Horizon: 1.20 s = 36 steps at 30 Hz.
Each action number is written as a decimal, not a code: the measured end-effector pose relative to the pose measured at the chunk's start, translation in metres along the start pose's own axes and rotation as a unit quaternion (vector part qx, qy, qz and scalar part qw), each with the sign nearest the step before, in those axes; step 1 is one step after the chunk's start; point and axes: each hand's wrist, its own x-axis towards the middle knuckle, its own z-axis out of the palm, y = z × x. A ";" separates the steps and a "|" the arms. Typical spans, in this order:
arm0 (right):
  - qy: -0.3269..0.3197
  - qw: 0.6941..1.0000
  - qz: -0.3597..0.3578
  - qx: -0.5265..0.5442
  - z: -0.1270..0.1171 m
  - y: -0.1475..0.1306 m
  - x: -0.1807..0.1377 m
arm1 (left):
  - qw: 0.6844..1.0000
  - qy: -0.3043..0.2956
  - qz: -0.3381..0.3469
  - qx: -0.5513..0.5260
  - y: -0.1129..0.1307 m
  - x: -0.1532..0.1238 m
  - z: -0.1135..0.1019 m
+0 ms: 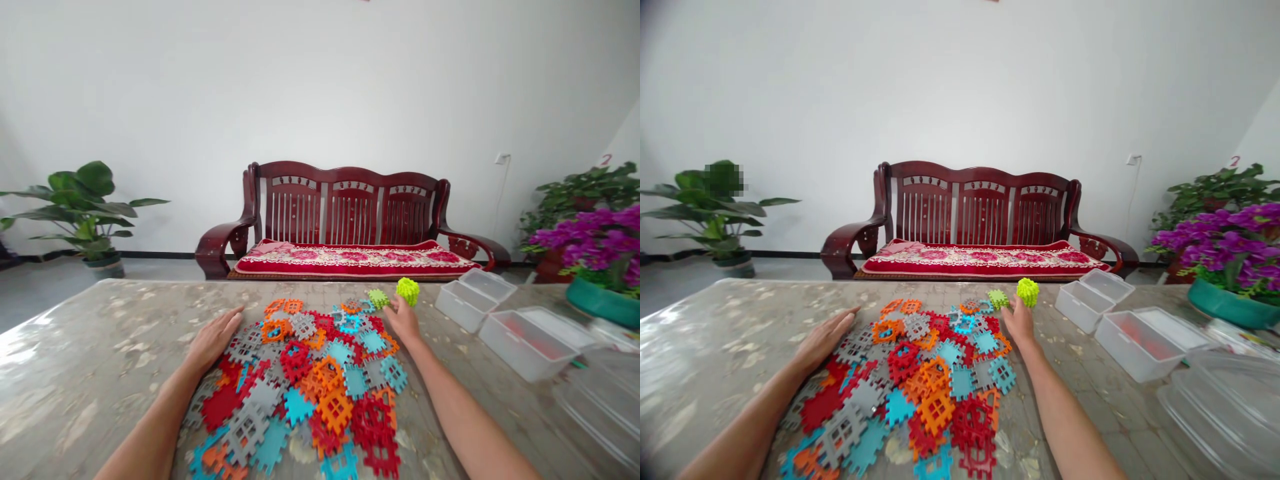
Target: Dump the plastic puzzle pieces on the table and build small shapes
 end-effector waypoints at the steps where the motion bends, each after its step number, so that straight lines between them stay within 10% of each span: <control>1: 0.003 0.999 0.008 0.032 -0.002 0.003 -0.002 | 1.000 0.002 0.003 0.002 0.000 0.000 0.000; 18: -0.026 0.990 -0.035 0.132 -0.024 0.002 -0.081 | 0.999 -0.021 0.012 -0.030 0.000 -0.011 0.013; 27: -0.021 0.991 -0.030 0.132 -0.029 -0.004 -0.078 | 0.971 -0.020 0.034 -0.235 0.005 -0.032 0.002; 36: -0.012 0.992 -0.048 0.120 -0.027 -0.010 -0.074 | 0.982 -0.025 0.027 -0.186 0.013 -0.035 -0.002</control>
